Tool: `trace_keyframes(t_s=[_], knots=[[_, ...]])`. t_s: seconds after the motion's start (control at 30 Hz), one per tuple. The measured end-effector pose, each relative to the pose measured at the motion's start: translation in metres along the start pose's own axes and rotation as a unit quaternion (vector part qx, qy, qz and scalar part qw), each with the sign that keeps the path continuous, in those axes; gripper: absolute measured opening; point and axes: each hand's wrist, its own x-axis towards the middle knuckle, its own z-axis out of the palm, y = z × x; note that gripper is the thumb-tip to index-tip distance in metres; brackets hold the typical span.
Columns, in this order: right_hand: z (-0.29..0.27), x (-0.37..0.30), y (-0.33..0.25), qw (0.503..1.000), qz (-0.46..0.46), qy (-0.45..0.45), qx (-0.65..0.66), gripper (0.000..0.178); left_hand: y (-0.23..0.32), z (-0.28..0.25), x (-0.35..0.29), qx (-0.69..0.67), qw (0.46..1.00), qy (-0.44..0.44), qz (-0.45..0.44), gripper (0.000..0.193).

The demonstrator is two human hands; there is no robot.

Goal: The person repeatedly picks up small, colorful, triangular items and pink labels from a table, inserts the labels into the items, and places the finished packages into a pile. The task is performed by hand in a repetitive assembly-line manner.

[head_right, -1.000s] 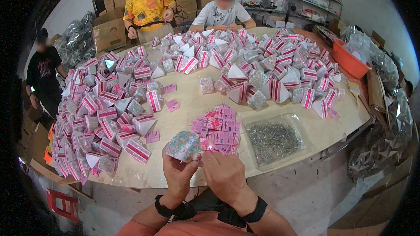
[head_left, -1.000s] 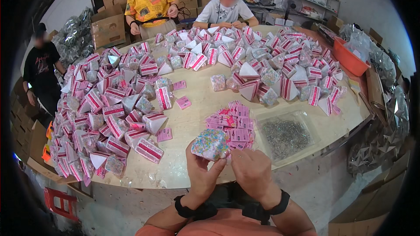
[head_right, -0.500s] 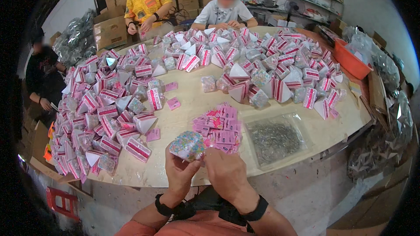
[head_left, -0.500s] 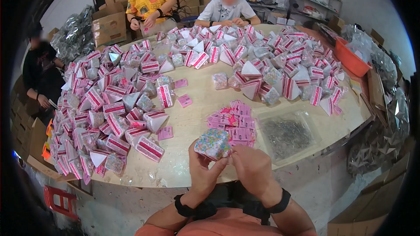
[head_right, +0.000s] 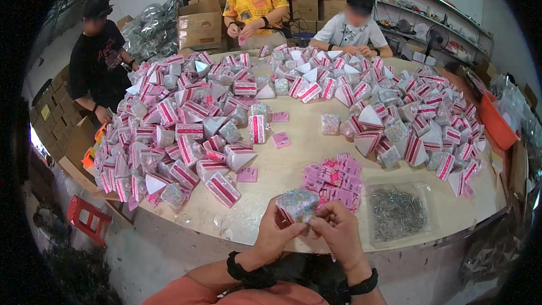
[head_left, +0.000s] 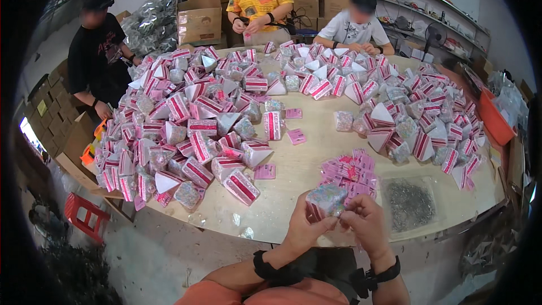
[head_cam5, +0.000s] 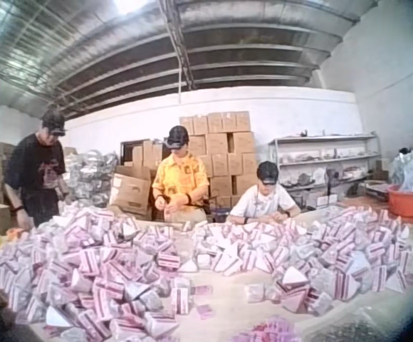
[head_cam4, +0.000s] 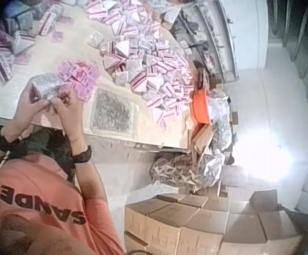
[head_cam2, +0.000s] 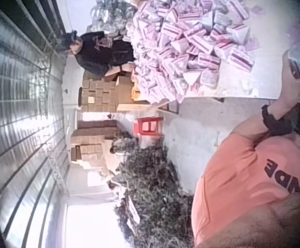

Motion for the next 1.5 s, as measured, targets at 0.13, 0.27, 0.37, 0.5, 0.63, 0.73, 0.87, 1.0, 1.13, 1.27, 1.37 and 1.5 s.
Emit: trace_keyframes(t_s=[0.13, 0.27, 0.37, 0.5, 0.63, 0.73, 0.87, 1.0, 1.13, 1.27, 1.37, 1.5], knots=[[0.011, 0.005, 0.016, 0.994, -0.040, 0.038, -0.090, 0.014, 0.016, -0.013, 0.009, -0.023, 0.995, 0.049, -0.082, 0.042], [0.005, -0.004, 0.007, 0.996, 0.030, 0.020, -0.085, 0.014, 0.072, -0.074, 0.056, -0.022, 0.994, 0.083, -0.072, 0.028], [-0.009, -0.014, 0.014, 0.997, 0.072, 0.002, -0.040, 0.011, 0.169, -0.126, 0.108, 0.189, 0.973, 0.025, 0.130, 0.040], [-0.005, -0.019, 0.013, 0.998, 0.064, 0.002, -0.012, 0.008, 0.244, -0.176, 0.139, 0.078, 0.953, 0.273, 0.110, 0.037], [-0.011, -0.021, 0.005, 0.998, 0.026, -0.002, -0.052, 0.006, 0.194, -0.195, 0.113, 0.099, 0.971, 0.204, 0.076, 0.028], [-0.032, -0.028, 0.001, 0.996, 0.011, 0.062, -0.064, 0.006, 0.137, -0.162, 0.089, 0.202, 0.970, 0.129, 0.025, 0.027], [-0.082, -0.031, -0.012, 0.944, -0.016, 0.155, -0.292, 0.007, 0.073, -0.117, 0.042, 0.437, 0.899, 0.005, 0.035, 0.033], [-0.129, -0.033, -0.001, 0.814, -0.061, 0.177, -0.550, 0.012, 0.029, -0.086, 0.008, 0.500, 0.851, -0.072, 0.142, 0.038], [-0.142, -0.026, 0.022, 0.754, 0.000, 0.110, -0.648, 0.011, 0.013, -0.067, 0.004, 0.597, 0.766, -0.129, 0.201, 0.048], [-0.142, -0.016, 0.028, 0.743, -0.002, 0.102, -0.662, 0.008, 0.001, -0.060, 0.008, 0.590, 0.770, -0.134, 0.202, 0.047], [-0.153, -0.013, 0.030, 0.782, -0.042, 0.129, -0.609, 0.008, -0.001, -0.057, 0.016, 0.585, 0.774, -0.138, 0.199, 0.043], [-0.168, -0.011, 0.027, 0.841, -0.055, 0.180, -0.507, 0.006, 0.006, -0.047, 0.030, 0.583, 0.784, -0.156, 0.144, 0.038]])
